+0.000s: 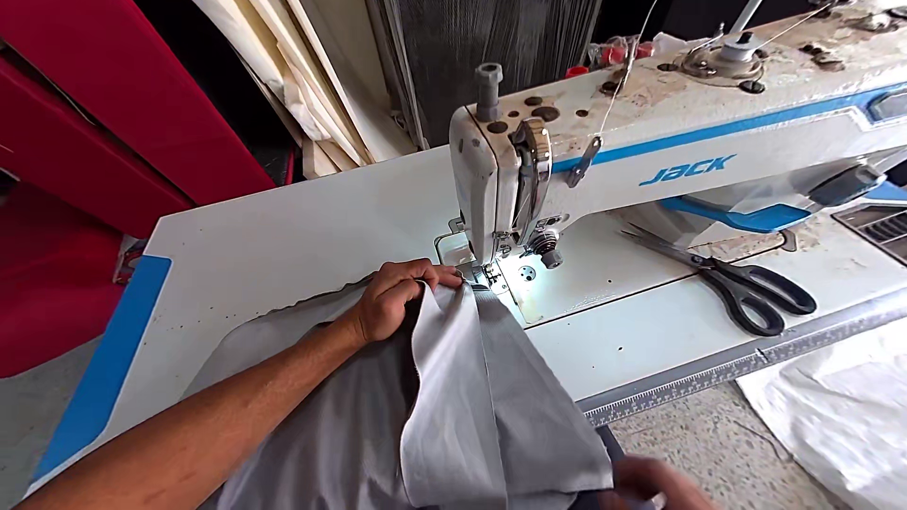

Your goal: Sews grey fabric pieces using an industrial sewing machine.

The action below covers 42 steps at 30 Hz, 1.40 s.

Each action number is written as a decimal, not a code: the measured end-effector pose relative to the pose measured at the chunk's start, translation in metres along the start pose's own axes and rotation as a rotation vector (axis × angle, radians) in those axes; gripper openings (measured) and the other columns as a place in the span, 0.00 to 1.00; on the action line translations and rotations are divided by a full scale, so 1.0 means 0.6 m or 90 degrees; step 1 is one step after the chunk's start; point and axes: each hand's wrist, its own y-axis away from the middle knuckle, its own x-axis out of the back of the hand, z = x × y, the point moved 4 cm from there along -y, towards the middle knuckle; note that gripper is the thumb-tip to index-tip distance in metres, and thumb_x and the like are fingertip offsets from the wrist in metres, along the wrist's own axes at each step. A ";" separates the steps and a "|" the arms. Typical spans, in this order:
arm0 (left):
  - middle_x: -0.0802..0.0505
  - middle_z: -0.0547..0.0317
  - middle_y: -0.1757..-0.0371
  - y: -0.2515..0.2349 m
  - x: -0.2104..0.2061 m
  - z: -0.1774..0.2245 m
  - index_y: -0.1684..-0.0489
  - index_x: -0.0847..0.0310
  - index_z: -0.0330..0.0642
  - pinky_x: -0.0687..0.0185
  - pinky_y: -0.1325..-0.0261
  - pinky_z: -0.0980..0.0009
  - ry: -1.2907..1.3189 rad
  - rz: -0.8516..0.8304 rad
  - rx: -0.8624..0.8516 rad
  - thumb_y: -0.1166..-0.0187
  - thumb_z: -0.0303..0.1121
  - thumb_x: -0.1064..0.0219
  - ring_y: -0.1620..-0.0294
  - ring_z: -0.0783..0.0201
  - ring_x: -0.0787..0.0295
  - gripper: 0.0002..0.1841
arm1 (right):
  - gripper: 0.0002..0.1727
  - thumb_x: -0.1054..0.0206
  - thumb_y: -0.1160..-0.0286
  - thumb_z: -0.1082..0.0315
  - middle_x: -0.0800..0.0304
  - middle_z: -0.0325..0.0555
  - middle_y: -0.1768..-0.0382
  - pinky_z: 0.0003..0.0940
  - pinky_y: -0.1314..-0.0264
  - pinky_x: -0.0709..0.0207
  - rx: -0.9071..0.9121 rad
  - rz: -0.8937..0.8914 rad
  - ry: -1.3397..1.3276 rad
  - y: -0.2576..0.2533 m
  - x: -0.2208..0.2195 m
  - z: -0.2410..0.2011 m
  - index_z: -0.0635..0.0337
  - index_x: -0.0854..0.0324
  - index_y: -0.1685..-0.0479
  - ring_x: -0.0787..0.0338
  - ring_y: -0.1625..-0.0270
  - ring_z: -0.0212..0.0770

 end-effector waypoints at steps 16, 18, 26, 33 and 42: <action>0.14 0.51 0.25 0.113 -0.007 0.069 0.31 0.18 0.37 0.31 0.15 0.57 -0.466 0.154 0.070 0.25 0.36 0.36 0.18 0.58 0.24 0.24 | 0.27 0.48 0.15 0.54 0.13 0.57 0.29 0.63 0.27 0.26 0.486 0.134 0.312 -0.245 -0.171 -0.219 0.64 0.10 0.39 0.15 0.28 0.63; 0.17 0.55 0.21 0.239 0.021 0.105 0.28 0.19 0.41 0.40 0.09 0.55 -0.570 0.286 0.194 0.15 0.44 0.44 0.13 0.59 0.30 0.24 | 0.26 0.47 0.16 0.57 0.15 0.63 0.29 0.65 0.28 0.27 0.490 0.096 0.317 -0.245 -0.162 -0.225 0.67 0.11 0.40 0.17 0.29 0.69; 0.38 0.25 0.12 0.718 -0.053 0.117 0.11 0.55 0.24 0.34 0.18 0.45 -0.471 0.946 0.485 0.36 0.45 0.28 0.10 0.39 0.42 0.53 | 0.28 0.46 0.18 0.57 0.18 0.67 0.27 0.70 0.28 0.31 0.459 0.060 0.332 -0.245 -0.162 -0.236 0.69 0.17 0.30 0.21 0.27 0.75; 0.08 0.55 0.48 0.739 -0.073 -0.020 0.37 0.24 0.25 0.15 0.35 0.68 0.167 0.858 0.436 0.13 0.28 0.52 0.45 0.72 0.11 0.17 | 0.32 0.52 0.21 0.53 0.17 0.66 0.29 0.74 0.33 0.31 0.463 0.105 0.324 -0.252 -0.171 -0.225 0.66 0.18 0.28 0.21 0.28 0.76; 0.14 0.29 0.60 0.768 0.324 0.277 0.51 0.23 0.19 0.22 0.47 0.37 -0.582 0.857 0.595 0.05 0.43 0.57 0.55 0.39 0.15 0.28 | 0.28 0.50 0.19 0.57 0.17 0.65 0.27 0.71 0.32 0.30 0.461 0.106 0.324 -0.239 -0.170 -0.219 0.67 0.15 0.32 0.22 0.25 0.74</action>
